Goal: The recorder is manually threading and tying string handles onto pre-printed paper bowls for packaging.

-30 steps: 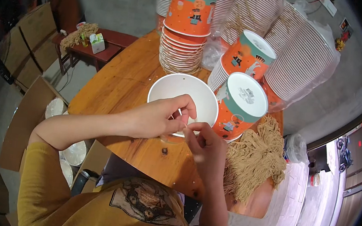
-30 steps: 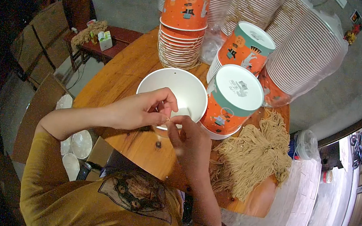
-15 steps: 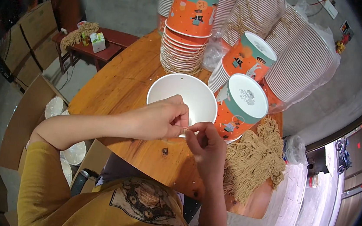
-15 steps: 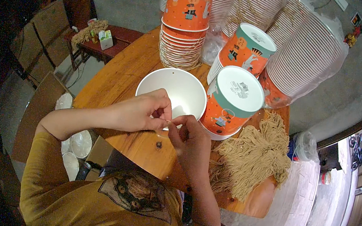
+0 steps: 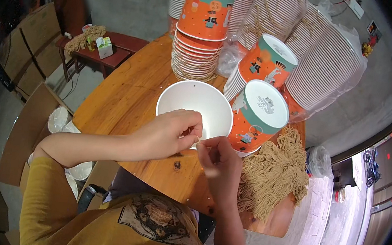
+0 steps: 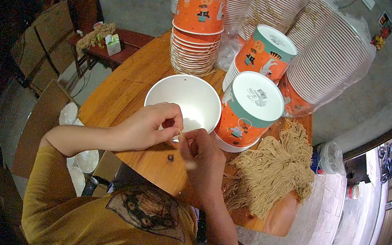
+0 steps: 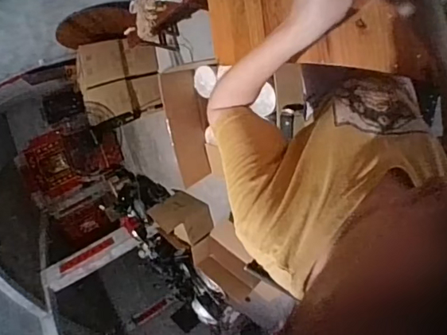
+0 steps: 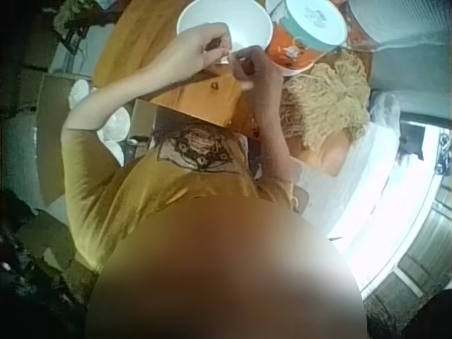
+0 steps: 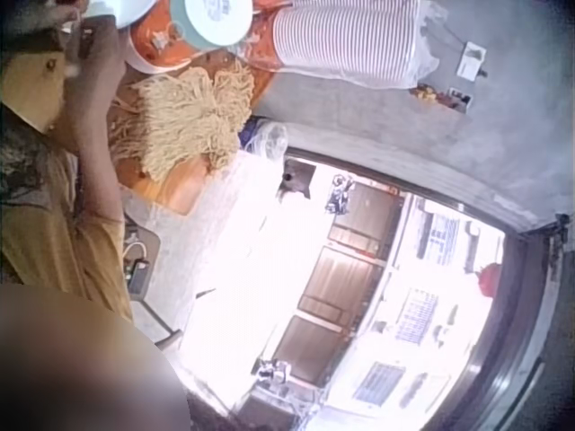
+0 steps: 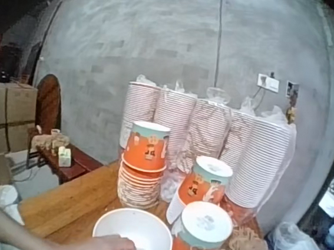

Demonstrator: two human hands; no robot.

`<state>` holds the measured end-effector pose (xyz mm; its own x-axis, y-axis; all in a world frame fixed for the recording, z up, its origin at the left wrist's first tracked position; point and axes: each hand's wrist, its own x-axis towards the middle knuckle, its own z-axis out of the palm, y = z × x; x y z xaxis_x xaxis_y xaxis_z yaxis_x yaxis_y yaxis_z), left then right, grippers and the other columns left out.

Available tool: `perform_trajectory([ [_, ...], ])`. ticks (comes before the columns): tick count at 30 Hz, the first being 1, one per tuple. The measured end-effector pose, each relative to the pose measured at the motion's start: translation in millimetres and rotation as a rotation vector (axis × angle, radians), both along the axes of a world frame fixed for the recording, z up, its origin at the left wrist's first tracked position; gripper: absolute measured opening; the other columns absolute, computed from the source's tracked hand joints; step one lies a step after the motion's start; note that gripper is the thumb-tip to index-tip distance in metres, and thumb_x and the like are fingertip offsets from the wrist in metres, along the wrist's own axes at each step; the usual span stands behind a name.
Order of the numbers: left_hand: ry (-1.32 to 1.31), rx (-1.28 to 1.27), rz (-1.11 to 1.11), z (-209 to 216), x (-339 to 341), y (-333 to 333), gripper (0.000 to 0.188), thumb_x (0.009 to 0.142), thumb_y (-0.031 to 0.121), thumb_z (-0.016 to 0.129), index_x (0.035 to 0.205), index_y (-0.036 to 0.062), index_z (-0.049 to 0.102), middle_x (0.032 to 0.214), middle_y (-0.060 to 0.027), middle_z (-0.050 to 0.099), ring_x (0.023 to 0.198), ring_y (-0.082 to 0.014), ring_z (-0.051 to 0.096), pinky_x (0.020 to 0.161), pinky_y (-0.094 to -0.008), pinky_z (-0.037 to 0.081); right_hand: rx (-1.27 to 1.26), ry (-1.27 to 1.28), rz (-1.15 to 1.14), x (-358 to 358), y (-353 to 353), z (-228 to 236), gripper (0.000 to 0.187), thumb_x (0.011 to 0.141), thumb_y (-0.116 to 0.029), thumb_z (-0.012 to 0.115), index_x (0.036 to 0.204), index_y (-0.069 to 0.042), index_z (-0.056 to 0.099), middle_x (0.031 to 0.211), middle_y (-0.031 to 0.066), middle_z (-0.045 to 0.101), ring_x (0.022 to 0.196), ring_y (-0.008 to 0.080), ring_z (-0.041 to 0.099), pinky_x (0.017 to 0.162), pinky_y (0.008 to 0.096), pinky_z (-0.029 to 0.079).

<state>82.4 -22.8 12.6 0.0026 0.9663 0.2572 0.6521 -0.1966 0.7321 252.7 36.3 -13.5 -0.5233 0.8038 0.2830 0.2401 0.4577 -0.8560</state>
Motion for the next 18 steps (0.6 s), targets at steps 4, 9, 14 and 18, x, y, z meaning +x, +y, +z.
perform_trajectory([
  [4, -0.165, -0.098, 0.022, -0.1, 1.4, -0.9, 0.005, 0.088, 0.0, 0.059, 0.088, 0.001, 0.054, 0.083, -0.0053, 0.058, 0.08, -0.0124, 0.058, 0.074, -0.0273, 0.048, 0.01, 0.008, 0.007, 0.0, -0.2, -3.5, 0.01, 0.084, -0.004, 0.07, 0.083, -0.003, 0.06, 0.059, -0.0061, 0.044, 0.055, 0.0015, 0.037, 0.05, 0.02, 0.032],
  [9, -0.217, -0.1, -0.002, -3.1, 0.6, -0.5, 0.009, 0.088, 0.0, 0.058, 0.092, 0.0023, 0.051, 0.084, -0.0029, 0.057, 0.081, -0.0111, 0.057, 0.074, -0.0272, 0.048, 0.039, 0.056, 0.027, -0.9, -1.1, -3.2, 0.008, 0.085, -0.003, 0.068, 0.084, -0.002, 0.06, 0.061, -0.0067, 0.047, 0.056, 0.0008, 0.039, 0.051, 0.0194, 0.033],
  [14, -0.278, -0.11, -0.042, 1.0, 2.8, -0.4, 0.018, 0.089, -0.002, 0.057, 0.1, 0.0054, 0.045, 0.088, -0.0015, 0.055, 0.082, -0.0099, 0.055, 0.075, -0.0263, 0.047, 0.009, 0.03, -0.009, 1.8, 4.9, -7.8, 0.01, 0.085, -0.008, 0.067, 0.09, -0.006, 0.06, 0.066, 0.0062, 0.058, 0.056, 0.0116, 0.055, 0.055, 0.0274, 0.045],
  [18, -0.323, -0.15, -0.103, 0.3, 0.6, 0.1, 0.028, 0.089, -0.004, 0.056, 0.109, 0.0067, 0.038, 0.089, -0.0013, 0.055, 0.08, -0.0079, 0.052, 0.075, -0.0246, 0.045, -0.016, 0.009, -0.02, 3.1, 5.7, -9.0, 0.012, 0.085, -0.007, 0.067, 0.095, -0.007, 0.061, 0.069, 0.0062, 0.057, 0.059, 0.0137, 0.057, 0.056, 0.0286, 0.046],
])
